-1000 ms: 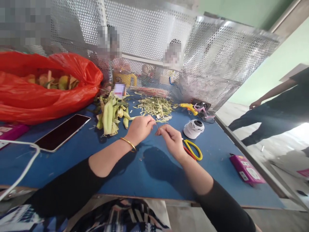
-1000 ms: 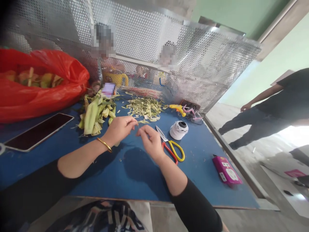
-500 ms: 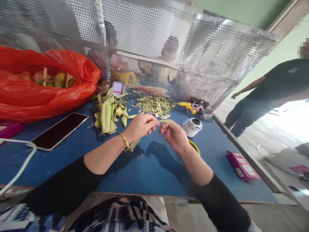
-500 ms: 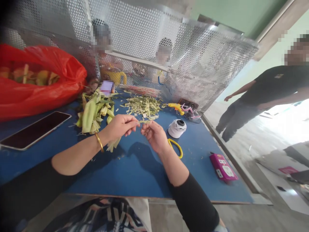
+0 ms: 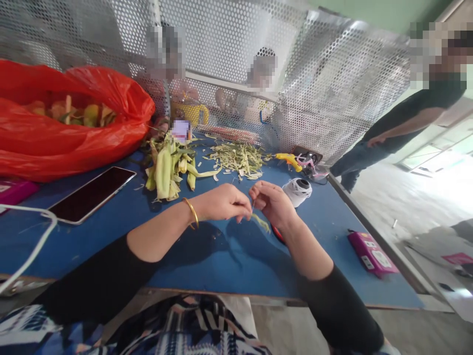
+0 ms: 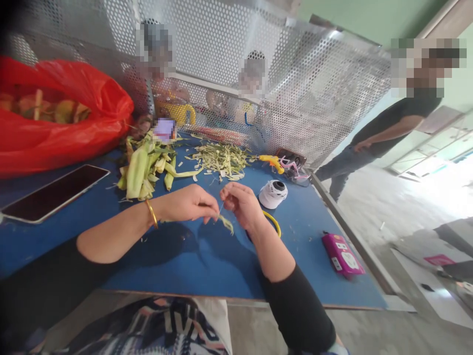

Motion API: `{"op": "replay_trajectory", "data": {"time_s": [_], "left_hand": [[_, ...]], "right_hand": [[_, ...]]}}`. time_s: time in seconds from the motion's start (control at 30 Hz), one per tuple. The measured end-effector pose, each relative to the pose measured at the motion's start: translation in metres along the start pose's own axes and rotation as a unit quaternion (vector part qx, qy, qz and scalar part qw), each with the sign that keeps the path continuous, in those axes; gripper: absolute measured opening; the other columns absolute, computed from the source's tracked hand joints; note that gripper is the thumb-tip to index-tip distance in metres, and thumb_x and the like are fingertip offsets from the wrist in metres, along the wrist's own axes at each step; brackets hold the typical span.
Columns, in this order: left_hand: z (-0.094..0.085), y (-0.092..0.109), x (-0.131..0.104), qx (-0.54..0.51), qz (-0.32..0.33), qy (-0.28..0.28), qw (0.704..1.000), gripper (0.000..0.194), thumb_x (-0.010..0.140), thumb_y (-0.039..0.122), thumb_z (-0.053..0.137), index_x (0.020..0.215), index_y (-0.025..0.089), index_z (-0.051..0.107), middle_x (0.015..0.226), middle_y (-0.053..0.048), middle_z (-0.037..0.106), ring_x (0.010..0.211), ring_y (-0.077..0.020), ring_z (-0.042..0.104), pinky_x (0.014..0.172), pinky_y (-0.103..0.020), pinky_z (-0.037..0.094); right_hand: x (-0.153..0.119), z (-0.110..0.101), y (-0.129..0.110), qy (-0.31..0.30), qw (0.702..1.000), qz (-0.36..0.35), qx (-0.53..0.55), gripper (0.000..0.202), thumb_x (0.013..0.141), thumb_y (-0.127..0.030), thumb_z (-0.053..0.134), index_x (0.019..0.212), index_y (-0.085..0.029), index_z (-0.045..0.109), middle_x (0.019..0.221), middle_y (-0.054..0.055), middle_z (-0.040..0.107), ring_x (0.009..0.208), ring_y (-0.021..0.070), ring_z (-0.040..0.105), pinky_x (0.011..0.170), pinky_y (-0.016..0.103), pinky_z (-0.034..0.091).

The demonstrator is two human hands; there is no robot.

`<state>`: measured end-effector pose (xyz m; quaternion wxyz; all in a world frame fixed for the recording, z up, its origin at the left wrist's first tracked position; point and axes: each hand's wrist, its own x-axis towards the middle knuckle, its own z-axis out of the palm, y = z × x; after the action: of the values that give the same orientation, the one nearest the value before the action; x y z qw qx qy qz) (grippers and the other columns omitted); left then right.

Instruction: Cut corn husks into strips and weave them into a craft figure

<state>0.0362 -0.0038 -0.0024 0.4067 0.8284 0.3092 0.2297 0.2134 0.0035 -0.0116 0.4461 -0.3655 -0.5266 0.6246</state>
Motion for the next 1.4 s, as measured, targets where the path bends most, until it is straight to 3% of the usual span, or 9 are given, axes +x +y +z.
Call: {"op": "replay_trajectory", "data": {"time_s": [0.1,0.23,0.4,0.53,0.67,0.77,0.9,1.07,1.4], "left_hand": [[-0.002,0.000,0.002,-0.106,-0.038,0.145,0.983,0.016,0.080,0.020,0.056,0.071,0.016,0.069,0.057,0.002,0.064,0.040,-0.0060,0.045,0.044,-0.018,0.035],[0.000,-0.004,0.007,-0.053,-0.124,0.282,0.950,0.020,0.082,0.020,0.055,0.066,0.016,0.066,0.057,0.002,0.064,0.040,-0.0072,0.047,0.046,-0.020,0.037],[0.007,-0.009,0.008,0.193,-0.142,0.290,0.927,0.023,0.084,0.021,0.053,0.068,0.017,0.069,0.066,-0.005,0.070,0.064,-0.0177,0.063,0.061,-0.027,0.041],[0.007,-0.009,0.005,0.280,-0.082,0.173,0.941,0.024,0.082,0.019,0.053,0.065,0.017,0.069,0.067,-0.008,0.070,0.070,-0.0214,0.065,0.061,-0.028,0.041],[0.001,-0.004,0.002,0.074,-0.023,0.030,0.997,0.018,0.077,0.018,0.057,0.063,0.018,0.069,0.056,0.000,0.065,0.050,-0.0113,0.056,0.053,-0.022,0.039],[-0.002,-0.001,0.002,-0.129,-0.036,0.055,0.989,0.014,0.077,0.020,0.058,0.070,0.016,0.070,0.056,0.002,0.062,0.042,-0.0065,0.047,0.046,-0.019,0.036],[0.005,-0.003,0.007,-0.292,-0.118,0.189,0.930,0.011,0.076,0.020,0.062,0.068,0.014,0.066,0.054,0.002,0.058,0.041,-0.0043,0.043,0.039,-0.016,0.028],[0.015,-0.005,0.013,-0.403,-0.222,0.263,0.848,0.014,0.078,0.014,0.063,0.064,0.013,0.063,0.053,0.003,0.055,0.039,-0.0025,0.042,0.036,-0.014,0.023],[0.017,-0.012,0.015,-0.571,-0.277,0.203,0.746,0.012,0.080,0.011,0.064,0.069,0.011,0.068,0.066,-0.003,0.067,0.057,-0.0065,0.061,0.038,-0.014,0.032]], "right_hand": [[0.004,0.002,0.005,0.034,0.993,0.024,0.108,0.017,0.066,-0.028,0.067,0.057,-0.019,0.055,0.055,-0.003,0.052,0.045,0.0070,0.035,0.044,0.022,0.034],[0.003,0.013,0.017,0.075,0.991,-0.012,0.107,0.016,0.068,-0.030,0.068,0.061,-0.019,0.059,0.065,-0.001,0.060,0.051,0.0076,0.048,0.050,0.022,0.041],[-0.008,0.027,0.024,0.079,0.987,-0.125,-0.061,0.022,0.078,-0.038,0.063,0.067,-0.020,0.061,0.065,0.000,0.062,0.059,0.0119,0.056,0.060,0.026,0.045],[-0.012,0.021,0.011,0.029,0.961,-0.154,-0.228,0.025,0.080,-0.036,0.062,0.062,-0.020,0.059,0.052,-0.003,0.053,0.052,0.0109,0.047,0.055,0.026,0.039],[-0.006,0.005,-0.003,-0.012,0.994,-0.051,-0.095,0.023,0.074,-0.034,0.065,0.058,-0.018,0.059,0.055,-0.003,0.054,0.044,0.0070,0.037,0.045,0.023,0.030],[0.000,0.000,-0.002,-0.003,0.999,0.008,0.032,0.021,0.070,-0.031,0.066,0.057,-0.019,0.055,0.056,-0.003,0.054,0.044,0.0065,0.036,0.044,0.022,0.034],[0.004,0.005,0.009,0.023,0.995,0.005,0.102,0.015,0.073,-0.026,0.062,0.062,-0.020,0.055,0.058,-0.003,0.053,0.045,0.0069,0.039,0.047,0.021,0.040],[0.000,0.016,0.019,0.085,0.991,-0.063,0.076,0.017,0.073,-0.031,0.065,0.062,-0.019,0.059,0.066,-0.001,0.060,0.052,0.0080,0.050,0.052,0.021,0.043],[-0.008,0.017,0.013,0.059,0.967,-0.195,-0.150,0.034,0.087,-0.046,0.055,0.064,-0.022,0.051,0.053,-0.004,0.054,0.053,0.0114,0.050,0.059,0.028,0.043]]}}
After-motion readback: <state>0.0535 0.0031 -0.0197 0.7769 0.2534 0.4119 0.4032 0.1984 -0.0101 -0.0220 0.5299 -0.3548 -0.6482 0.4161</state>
